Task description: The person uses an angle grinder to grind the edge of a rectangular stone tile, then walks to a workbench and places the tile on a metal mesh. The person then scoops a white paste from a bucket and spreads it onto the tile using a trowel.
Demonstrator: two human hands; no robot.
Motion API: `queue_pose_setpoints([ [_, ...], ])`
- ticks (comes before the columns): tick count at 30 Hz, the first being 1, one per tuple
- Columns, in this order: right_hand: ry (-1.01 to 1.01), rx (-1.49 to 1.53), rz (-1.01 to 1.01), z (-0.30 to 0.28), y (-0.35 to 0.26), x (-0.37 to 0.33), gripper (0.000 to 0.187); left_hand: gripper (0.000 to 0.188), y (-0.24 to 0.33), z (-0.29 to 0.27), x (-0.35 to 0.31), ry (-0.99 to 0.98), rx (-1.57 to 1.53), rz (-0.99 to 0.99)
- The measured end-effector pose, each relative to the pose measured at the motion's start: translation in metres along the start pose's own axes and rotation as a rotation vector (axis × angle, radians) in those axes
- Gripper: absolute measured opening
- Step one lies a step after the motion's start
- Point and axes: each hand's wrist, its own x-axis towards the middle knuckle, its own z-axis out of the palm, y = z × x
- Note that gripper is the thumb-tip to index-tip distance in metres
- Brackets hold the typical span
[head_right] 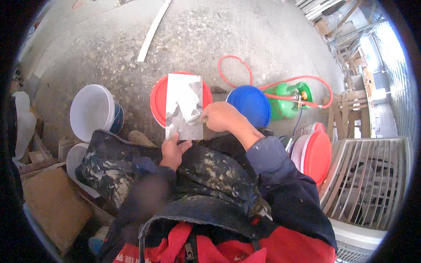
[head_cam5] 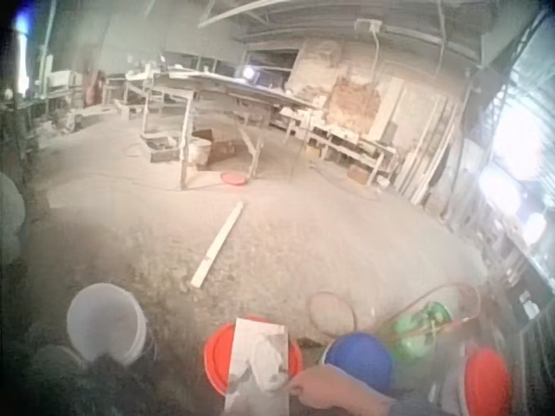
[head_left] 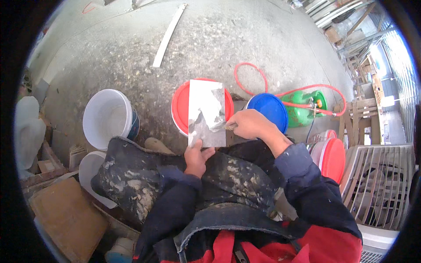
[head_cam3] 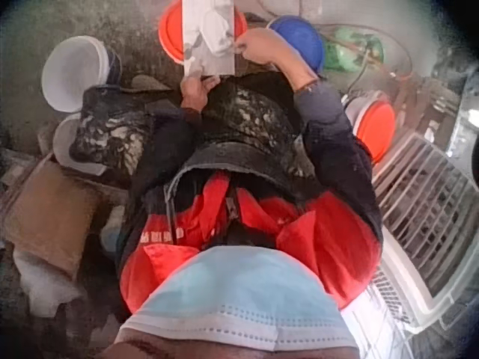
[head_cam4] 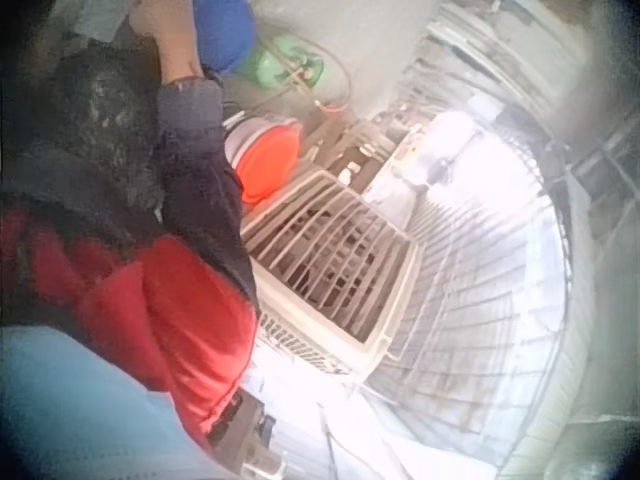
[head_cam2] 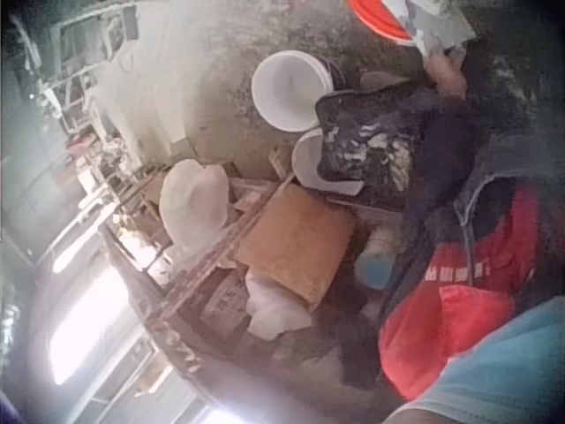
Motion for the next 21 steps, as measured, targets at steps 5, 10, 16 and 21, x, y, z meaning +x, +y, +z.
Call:
queue_pose_setpoints([
  [5,0.193,0.048,0.054,0.015,0.007,0.048,0.026,0.046,-0.004,-0.001,0.007,-0.049,-0.024,-0.033],
  [10,0.050,0.052,-0.050,0.016,-0.009,-0.012,0.024,0.044,0.002,0.002,0.005,-0.022,-0.016,0.014],
  [16,0.315,0.160,0.106,0.027,0.002,0.058,0.030,0.044,-0.006,-0.002,0.002,-0.059,-0.056,-0.018],
  [21,0.081,0.046,-0.035,0.025,-0.019,-0.019,0.035,0.045,-0.004,-0.001,0.003,-0.015,-0.021,0.003],
])
